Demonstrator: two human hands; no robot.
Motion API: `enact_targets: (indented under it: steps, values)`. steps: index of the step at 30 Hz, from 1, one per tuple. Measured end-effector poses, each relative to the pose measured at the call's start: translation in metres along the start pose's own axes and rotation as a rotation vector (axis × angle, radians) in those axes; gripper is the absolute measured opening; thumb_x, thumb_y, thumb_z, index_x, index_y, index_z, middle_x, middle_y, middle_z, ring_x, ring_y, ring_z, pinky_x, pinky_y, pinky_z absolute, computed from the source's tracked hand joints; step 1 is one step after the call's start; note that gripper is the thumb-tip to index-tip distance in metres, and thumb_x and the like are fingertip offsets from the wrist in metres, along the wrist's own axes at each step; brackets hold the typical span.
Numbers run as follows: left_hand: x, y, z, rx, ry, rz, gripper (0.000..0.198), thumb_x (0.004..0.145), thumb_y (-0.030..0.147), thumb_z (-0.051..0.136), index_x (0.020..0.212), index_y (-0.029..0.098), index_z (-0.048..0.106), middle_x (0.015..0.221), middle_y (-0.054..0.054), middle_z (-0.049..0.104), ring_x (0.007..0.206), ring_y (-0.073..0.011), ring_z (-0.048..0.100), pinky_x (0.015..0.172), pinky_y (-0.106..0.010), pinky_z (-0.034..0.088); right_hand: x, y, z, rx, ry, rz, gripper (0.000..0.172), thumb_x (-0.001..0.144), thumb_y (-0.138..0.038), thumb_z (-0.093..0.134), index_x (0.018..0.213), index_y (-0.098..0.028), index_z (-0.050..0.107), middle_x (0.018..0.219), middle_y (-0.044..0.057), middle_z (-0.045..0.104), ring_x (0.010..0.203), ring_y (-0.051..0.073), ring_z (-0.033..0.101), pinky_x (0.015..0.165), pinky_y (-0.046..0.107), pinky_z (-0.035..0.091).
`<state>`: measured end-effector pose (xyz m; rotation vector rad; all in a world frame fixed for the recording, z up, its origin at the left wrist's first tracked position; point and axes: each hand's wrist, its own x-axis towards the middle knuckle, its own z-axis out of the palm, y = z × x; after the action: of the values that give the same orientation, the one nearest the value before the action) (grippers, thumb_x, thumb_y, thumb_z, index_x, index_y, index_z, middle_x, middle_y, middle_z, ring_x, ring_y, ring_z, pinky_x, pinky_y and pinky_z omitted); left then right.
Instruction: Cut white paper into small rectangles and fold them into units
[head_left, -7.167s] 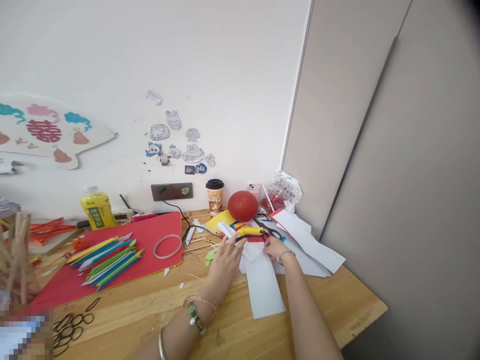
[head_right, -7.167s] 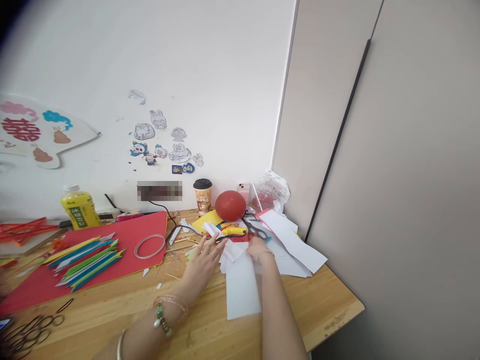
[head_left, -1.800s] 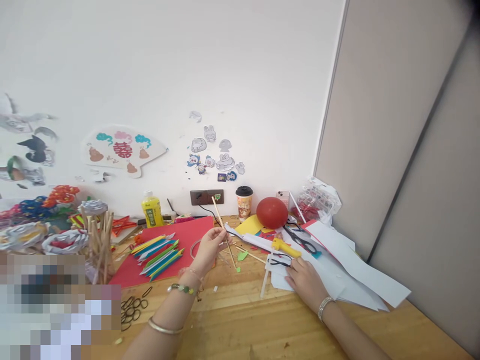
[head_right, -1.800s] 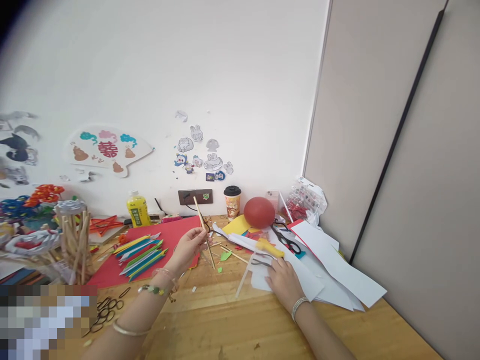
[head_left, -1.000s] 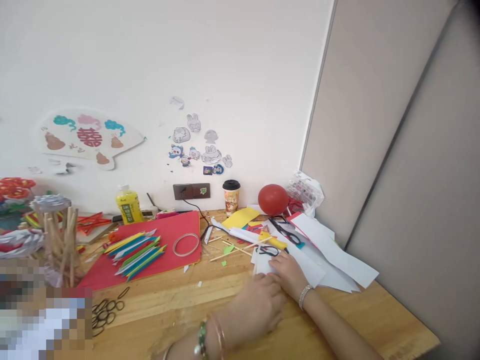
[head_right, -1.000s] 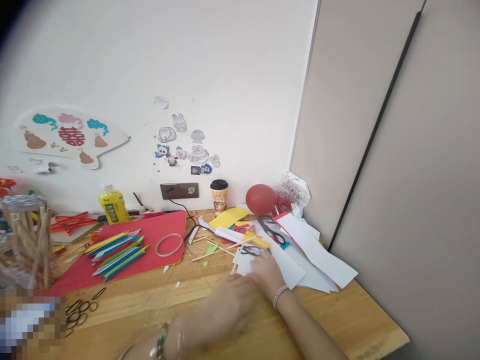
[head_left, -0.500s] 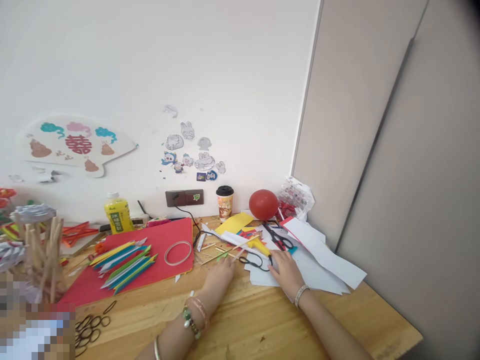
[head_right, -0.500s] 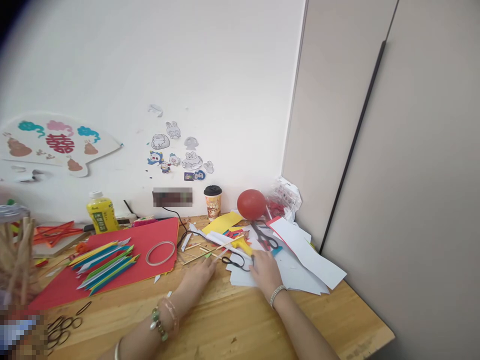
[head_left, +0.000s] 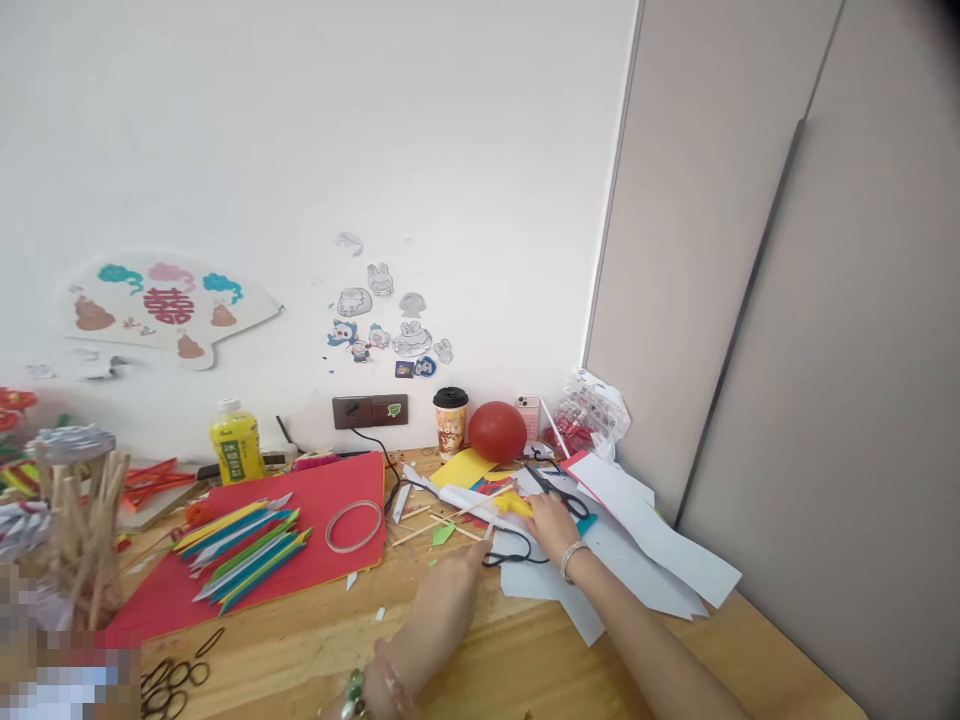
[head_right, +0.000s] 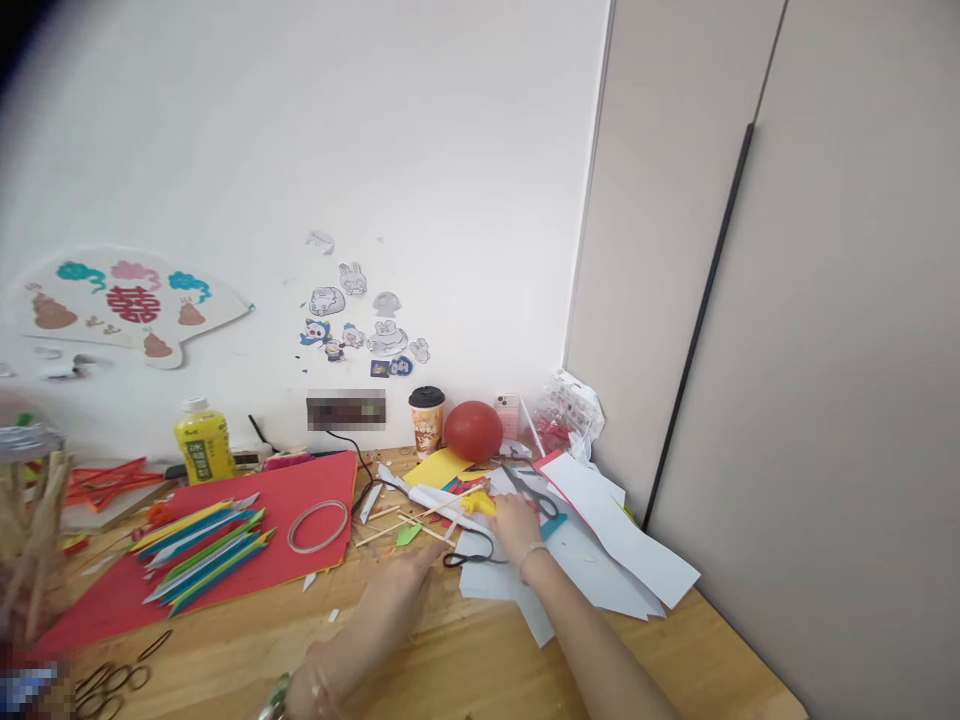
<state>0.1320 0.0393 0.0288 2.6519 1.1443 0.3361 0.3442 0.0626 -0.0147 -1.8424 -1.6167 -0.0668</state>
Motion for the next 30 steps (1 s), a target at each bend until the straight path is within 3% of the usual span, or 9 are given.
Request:
enact_targets:
  steps: [5, 8, 11, 14, 18, 22, 25, 27, 30]
  values:
    - [-0.023, 0.010, -0.015, -0.611, 0.099, 0.004, 0.058, 0.084, 0.025, 0.039, 0.136, 0.019, 0.013, 0.121, -0.013, 0.054, 0.101, -0.0181, 0.056, 0.079, -0.028, 0.045, -0.010, -0.003, -0.013, 0.280, 0.206, 0.047, 0.023, 0.080, -0.026, 0.044, 0.096, -0.016, 0.058, 0.098, 0.012, 0.061, 0.097, 0.026, 0.050, 0.087, 0.038, 0.035]
    - [-0.032, 0.010, -0.012, -0.775, 0.064, 0.047, 0.062, 0.081, 0.037, 0.046, 0.135, 0.021, 0.020, 0.129, -0.012, 0.047, 0.112, -0.0204, 0.048, 0.090, -0.034, 0.040, -0.009, -0.004, -0.023, 0.492, 0.315, 0.112, 0.033, 0.083, -0.039, 0.038, 0.102, -0.016, 0.052, 0.101, 0.011, 0.059, 0.095, 0.024, 0.051, 0.084, 0.038, 0.039]
    - [-0.030, 0.010, -0.001, -0.646, 0.120, 0.110, 0.055, 0.076, 0.032, 0.054, 0.127, 0.023, 0.037, 0.129, -0.009, 0.047, 0.115, -0.0226, 0.045, 0.098, -0.040, 0.033, -0.002, -0.010, -0.034, 0.717, 0.364, 0.178, 0.038, 0.082, -0.050, 0.037, 0.094, -0.017, 0.053, 0.087, 0.007, 0.061, 0.079, 0.020, 0.057, 0.069, 0.033, 0.045]
    - [-0.018, 0.012, 0.010, -0.502, 0.252, 0.173, 0.052, 0.074, 0.021, 0.054, 0.124, 0.021, 0.041, 0.124, -0.010, 0.051, 0.112, -0.0229, 0.047, 0.096, -0.041, 0.036, 0.001, -0.029, -0.047, 0.941, 0.341, 0.179, 0.040, 0.079, -0.055, 0.041, 0.090, -0.018, 0.053, 0.079, 0.004, 0.061, 0.069, 0.017, 0.059, 0.059, 0.028, 0.047]
    - [-0.001, 0.004, 0.015, -0.164, 0.444, 0.223, 0.050, 0.072, 0.015, 0.051, 0.121, 0.019, 0.044, 0.121, -0.010, 0.053, 0.111, -0.0249, 0.047, 0.094, -0.044, 0.038, 0.002, -0.063, -0.067, 1.171, 0.250, 0.105, 0.033, 0.078, -0.050, 0.050, 0.094, -0.022, 0.051, 0.090, 0.004, 0.062, 0.080, 0.017, 0.060, 0.067, 0.032, 0.050]
    - [0.009, -0.030, 0.016, 0.047, 0.525, 0.117, 0.052, 0.072, 0.008, 0.043, 0.123, 0.016, 0.039, 0.125, -0.012, 0.049, 0.119, -0.0248, 0.041, 0.097, -0.045, 0.035, 0.013, -0.098, -0.090, 1.473, 0.201, -0.037, 0.021, 0.077, -0.039, 0.057, 0.092, -0.024, 0.051, 0.091, 0.000, 0.060, 0.086, 0.016, 0.058, 0.075, 0.034, 0.048]
    - [0.011, -0.060, 0.017, 0.103, 0.534, 0.006, 0.057, 0.074, 0.015, 0.044, 0.129, 0.009, 0.030, 0.130, -0.018, 0.042, 0.122, -0.0283, 0.036, 0.096, -0.047, 0.034, 0.035, -0.123, -0.112, 1.453, 0.293, -0.202, 0.021, 0.078, -0.035, 0.057, 0.094, -0.025, 0.050, 0.092, -0.001, 0.060, 0.086, 0.014, 0.058, 0.077, 0.035, 0.047]
    - [0.011, -0.077, 0.019, 0.148, 0.517, -0.046, 0.054, 0.072, 0.019, 0.048, 0.125, 0.010, 0.038, 0.130, -0.018, 0.043, 0.122, -0.0301, 0.036, 0.095, -0.045, 0.035, 0.054, -0.140, -0.126, 1.355, 0.381, -0.309, 0.021, 0.079, -0.035, 0.055, 0.097, -0.026, 0.048, 0.093, -0.001, 0.060, 0.086, 0.013, 0.058, 0.077, 0.034, 0.047]
    - [0.012, -0.095, 0.024, 0.219, 0.504, -0.138, 0.050, 0.068, 0.015, 0.050, 0.118, 0.012, 0.048, 0.130, -0.018, 0.043, 0.121, -0.0336, 0.036, 0.094, -0.047, 0.034, 0.087, -0.163, -0.137, 0.991, 0.509, -0.475, 0.017, 0.086, -0.033, 0.044, 0.101, -0.024, 0.045, 0.099, 0.002, 0.057, 0.090, 0.013, 0.056, 0.080, 0.033, 0.046]
